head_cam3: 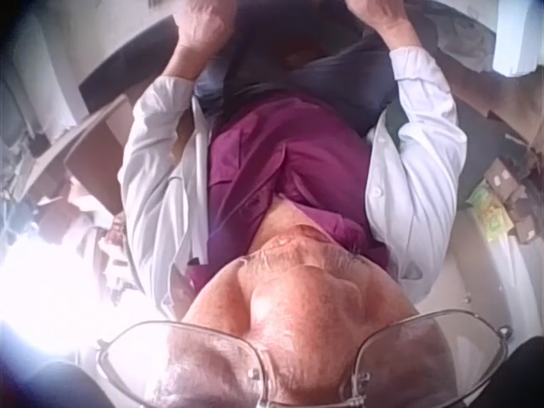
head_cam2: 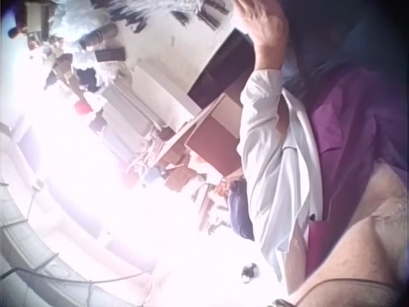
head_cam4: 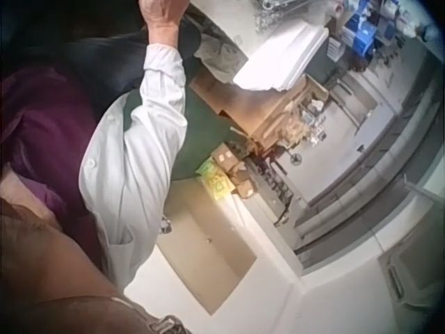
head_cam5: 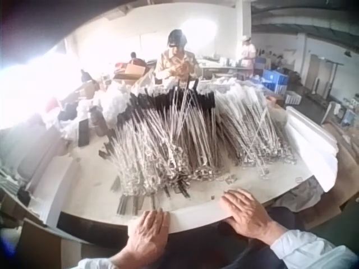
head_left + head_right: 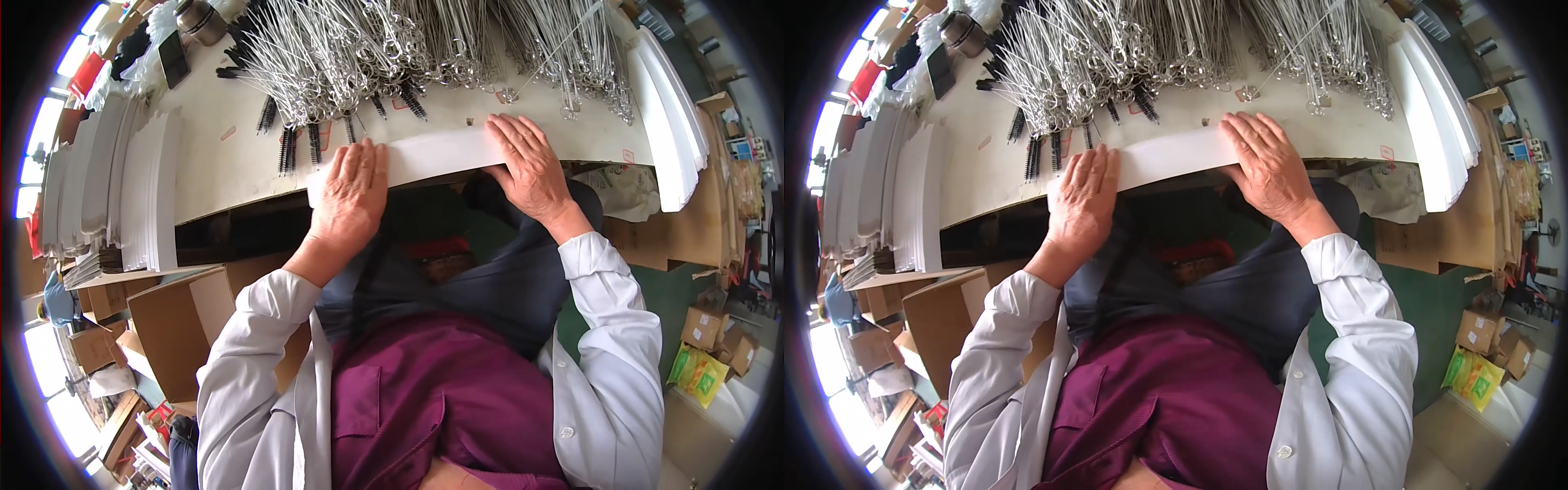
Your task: Picking up a bundle of thin cleaning brushes and inserting them into a white plastic sleeve or holder repeatedly.
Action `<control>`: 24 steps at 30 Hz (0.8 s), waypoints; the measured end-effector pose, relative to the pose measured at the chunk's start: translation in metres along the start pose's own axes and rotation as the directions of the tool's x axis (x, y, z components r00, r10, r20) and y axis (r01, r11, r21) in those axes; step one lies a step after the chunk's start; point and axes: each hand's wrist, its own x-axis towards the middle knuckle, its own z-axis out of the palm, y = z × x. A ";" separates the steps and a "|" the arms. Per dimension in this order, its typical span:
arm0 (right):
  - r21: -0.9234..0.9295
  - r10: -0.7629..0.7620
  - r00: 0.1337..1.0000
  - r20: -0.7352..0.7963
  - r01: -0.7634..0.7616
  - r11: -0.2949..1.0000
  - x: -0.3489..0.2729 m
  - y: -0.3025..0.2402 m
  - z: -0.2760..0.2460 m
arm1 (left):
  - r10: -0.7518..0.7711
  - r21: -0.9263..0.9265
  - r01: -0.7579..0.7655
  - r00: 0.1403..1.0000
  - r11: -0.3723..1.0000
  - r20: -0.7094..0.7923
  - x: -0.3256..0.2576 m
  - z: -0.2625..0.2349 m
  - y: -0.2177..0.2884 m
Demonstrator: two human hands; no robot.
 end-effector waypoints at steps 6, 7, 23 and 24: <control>0.023 -0.115 0.991 -0.071 0.117 0.993 -0.004 -0.004 -0.015 | 0.006 -0.088 -0.002 0.999 0.996 0.038 -0.023 -0.026 -0.001; 0.041 -0.107 0.992 -0.068 0.110 0.993 -0.003 -0.010 -0.018 | 0.004 -0.088 0.000 0.999 0.996 0.040 -0.023 -0.034 -0.001; 0.246 -0.230 0.965 -0.123 0.254 0.935 0.018 -0.097 -0.023 | -0.180 -0.579 0.521 0.820 0.626 0.543 -0.005 -0.046 0.032; 0.290 -0.093 0.981 -0.172 0.141 0.947 0.013 -0.094 -0.027 | -0.206 -0.573 0.472 0.860 0.670 0.467 -0.008 -0.046 0.032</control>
